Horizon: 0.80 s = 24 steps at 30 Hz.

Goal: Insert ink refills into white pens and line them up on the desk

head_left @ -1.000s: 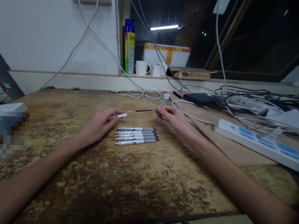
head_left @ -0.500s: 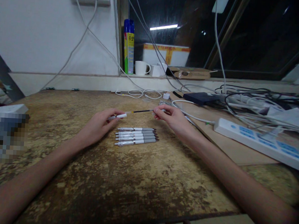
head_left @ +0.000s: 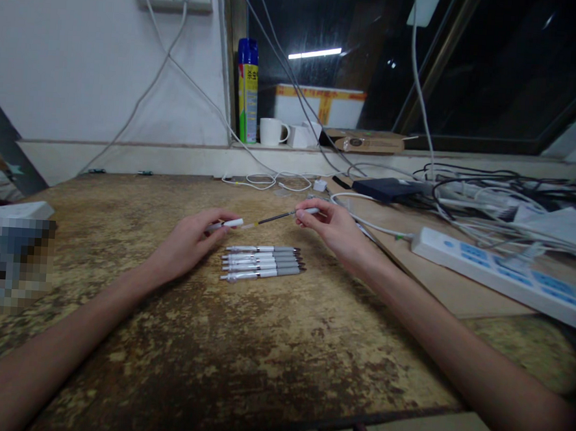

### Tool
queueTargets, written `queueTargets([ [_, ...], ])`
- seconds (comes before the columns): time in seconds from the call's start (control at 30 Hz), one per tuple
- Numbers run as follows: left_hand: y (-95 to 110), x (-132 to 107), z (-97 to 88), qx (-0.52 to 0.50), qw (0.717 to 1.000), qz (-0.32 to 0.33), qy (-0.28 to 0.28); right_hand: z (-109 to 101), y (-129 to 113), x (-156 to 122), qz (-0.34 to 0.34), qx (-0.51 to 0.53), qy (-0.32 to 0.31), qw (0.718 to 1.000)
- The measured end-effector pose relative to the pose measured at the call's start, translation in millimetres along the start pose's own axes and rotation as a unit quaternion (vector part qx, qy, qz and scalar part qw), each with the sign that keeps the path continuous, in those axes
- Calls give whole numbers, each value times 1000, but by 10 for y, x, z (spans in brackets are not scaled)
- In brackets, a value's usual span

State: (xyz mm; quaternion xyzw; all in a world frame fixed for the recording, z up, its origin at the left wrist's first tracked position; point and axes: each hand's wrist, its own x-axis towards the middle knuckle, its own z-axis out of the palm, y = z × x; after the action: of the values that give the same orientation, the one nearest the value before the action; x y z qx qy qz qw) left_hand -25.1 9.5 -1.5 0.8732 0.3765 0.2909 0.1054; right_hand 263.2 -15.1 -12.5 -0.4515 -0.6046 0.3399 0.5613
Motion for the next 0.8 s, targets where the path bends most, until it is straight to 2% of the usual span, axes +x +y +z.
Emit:
queueTargets([
  [0.8, -4, -4, 10, -9, 1000, -9, 0, 0, 12, -1, 32, 12, 36, 999],
])
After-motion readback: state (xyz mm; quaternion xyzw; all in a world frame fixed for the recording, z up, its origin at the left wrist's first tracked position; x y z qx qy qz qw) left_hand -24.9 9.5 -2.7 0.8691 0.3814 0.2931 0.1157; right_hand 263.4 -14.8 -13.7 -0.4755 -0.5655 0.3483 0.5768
